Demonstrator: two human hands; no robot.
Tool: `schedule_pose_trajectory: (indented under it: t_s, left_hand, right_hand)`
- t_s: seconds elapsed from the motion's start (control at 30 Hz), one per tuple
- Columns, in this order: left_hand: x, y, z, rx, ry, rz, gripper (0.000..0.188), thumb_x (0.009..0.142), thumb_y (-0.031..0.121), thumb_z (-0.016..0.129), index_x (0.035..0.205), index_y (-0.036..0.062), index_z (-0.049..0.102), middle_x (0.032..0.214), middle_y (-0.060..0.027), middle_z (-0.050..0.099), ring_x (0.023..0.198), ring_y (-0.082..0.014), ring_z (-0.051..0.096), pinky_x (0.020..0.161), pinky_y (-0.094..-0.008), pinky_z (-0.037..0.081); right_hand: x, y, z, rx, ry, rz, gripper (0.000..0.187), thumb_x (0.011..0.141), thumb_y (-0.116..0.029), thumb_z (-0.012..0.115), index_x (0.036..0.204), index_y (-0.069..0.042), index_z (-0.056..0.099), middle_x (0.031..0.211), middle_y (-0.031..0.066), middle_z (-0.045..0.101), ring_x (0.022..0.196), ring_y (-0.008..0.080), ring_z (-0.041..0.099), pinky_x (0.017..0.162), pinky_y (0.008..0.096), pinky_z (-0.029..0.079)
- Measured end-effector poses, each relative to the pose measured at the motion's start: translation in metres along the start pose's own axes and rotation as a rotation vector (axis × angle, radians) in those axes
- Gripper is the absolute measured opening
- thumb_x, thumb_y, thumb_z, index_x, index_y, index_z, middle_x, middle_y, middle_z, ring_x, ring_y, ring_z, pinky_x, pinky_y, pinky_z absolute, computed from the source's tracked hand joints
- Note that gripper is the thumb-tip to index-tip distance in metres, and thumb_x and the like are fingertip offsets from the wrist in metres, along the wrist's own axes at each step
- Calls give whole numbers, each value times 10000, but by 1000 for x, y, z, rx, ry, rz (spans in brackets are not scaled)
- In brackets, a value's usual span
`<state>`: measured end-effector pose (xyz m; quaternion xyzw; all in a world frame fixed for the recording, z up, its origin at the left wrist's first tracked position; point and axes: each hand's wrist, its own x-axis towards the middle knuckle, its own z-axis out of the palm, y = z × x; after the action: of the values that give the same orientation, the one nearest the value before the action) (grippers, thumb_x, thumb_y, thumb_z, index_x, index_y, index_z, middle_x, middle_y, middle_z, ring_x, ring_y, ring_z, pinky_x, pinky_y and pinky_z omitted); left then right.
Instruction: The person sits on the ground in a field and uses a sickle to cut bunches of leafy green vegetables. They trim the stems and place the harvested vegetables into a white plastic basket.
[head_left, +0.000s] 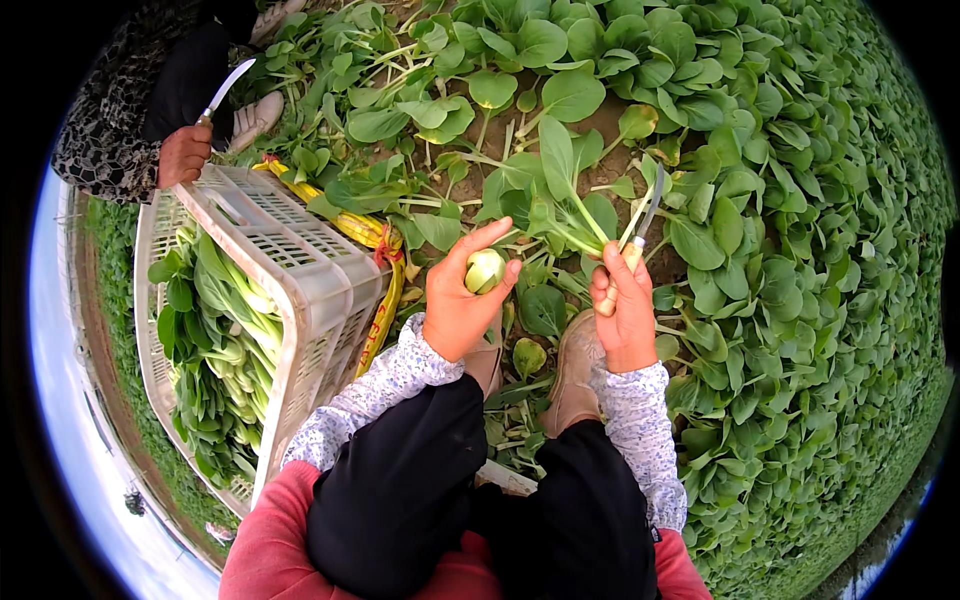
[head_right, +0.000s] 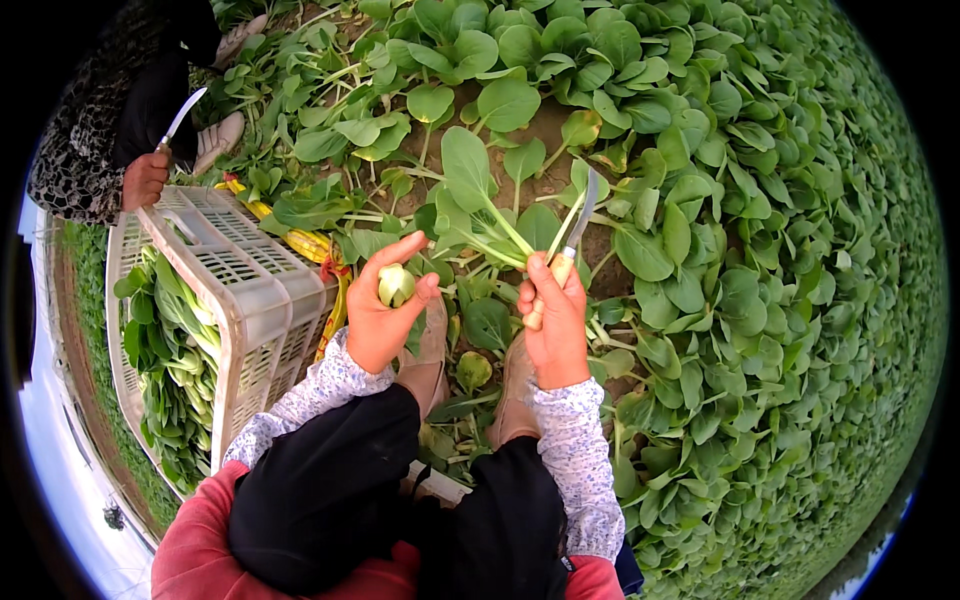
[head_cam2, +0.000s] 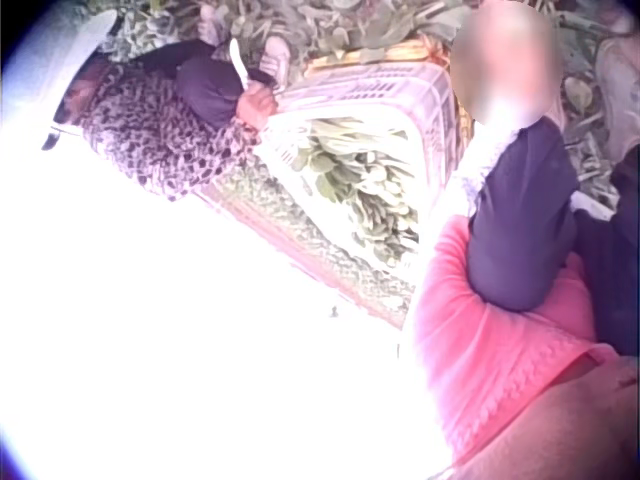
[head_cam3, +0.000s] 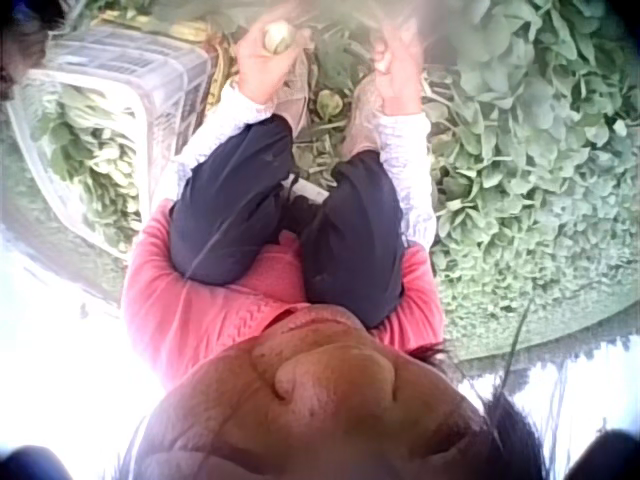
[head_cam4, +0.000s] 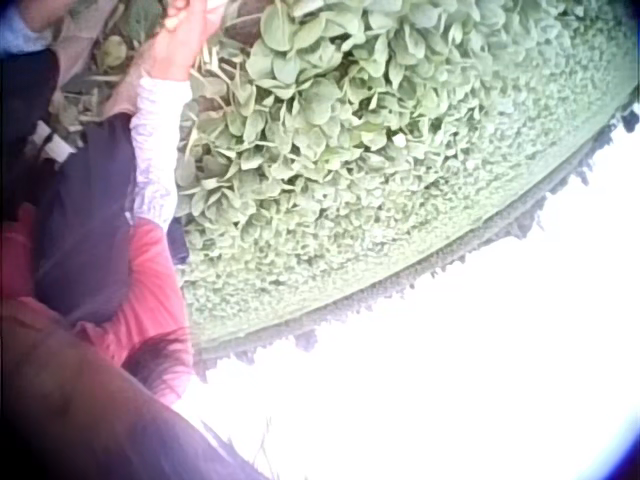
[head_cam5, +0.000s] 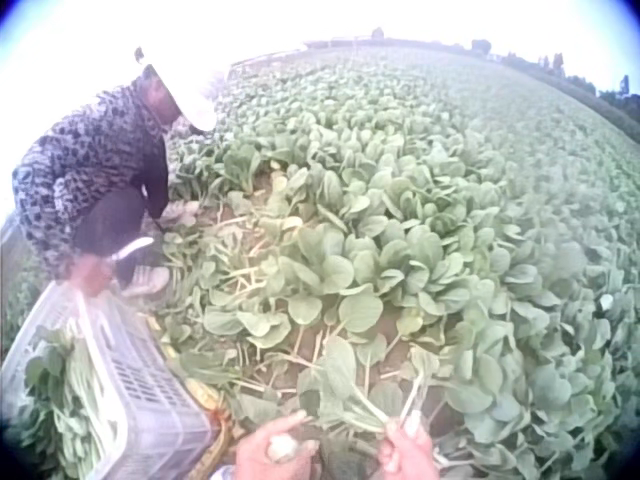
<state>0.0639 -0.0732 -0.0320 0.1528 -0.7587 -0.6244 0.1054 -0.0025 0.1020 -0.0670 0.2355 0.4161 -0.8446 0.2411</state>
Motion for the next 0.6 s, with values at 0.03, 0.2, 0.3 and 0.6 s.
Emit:
schedule_pose_trajectory:
  t_s: [0.03, 0.2, 0.3, 0.6]
  left_hand:
    - [5, -1, -4, 75, 23, 96, 453, 773, -17, 694, 1205, 44, 570, 1217, -126, 591, 1074, -189, 586, 892, -286, 463]
    - [7, 11, -6, 196, -82, 279, 483, 748, -34, 682, 1198, 116, 592, 1349, -159, 481, 1006, -246, 640, 763, -303, 541]
    - [17, 17, -6, 450, -171, 449, 508, 695, 29, 721, 1178, 143, 606, 1362, -131, 469, 899, -249, 660, 686, -305, 547]
    - [8, -13, -9, 591, -659, 12, 385, 747, 234, 743, 1054, 43, 613, 903, -140, 659, 782, -280, 649, 657, -351, 504]
  right_hand:
    - [1, -3, -2, -18, 17, -12, 129, 872, -143, 652, 924, -88, 547, 701, -19, 529, 549, 63, 482, 462, 188, 384]
    - [2, -5, -1, -126, 88, -89, 174, 834, -112, 685, 916, -86, 534, 700, -11, 535, 565, 66, 497, 480, 190, 402]
    - [-4, -6, 6, -274, 67, -150, 189, 827, -109, 689, 919, -71, 528, 705, -11, 538, 575, 65, 499, 486, 194, 402]
    - [-22, -10, 15, -637, -230, -112, 222, 802, -137, 725, 898, -38, 551, 744, 2, 551, 592, 61, 493, 514, 199, 409]
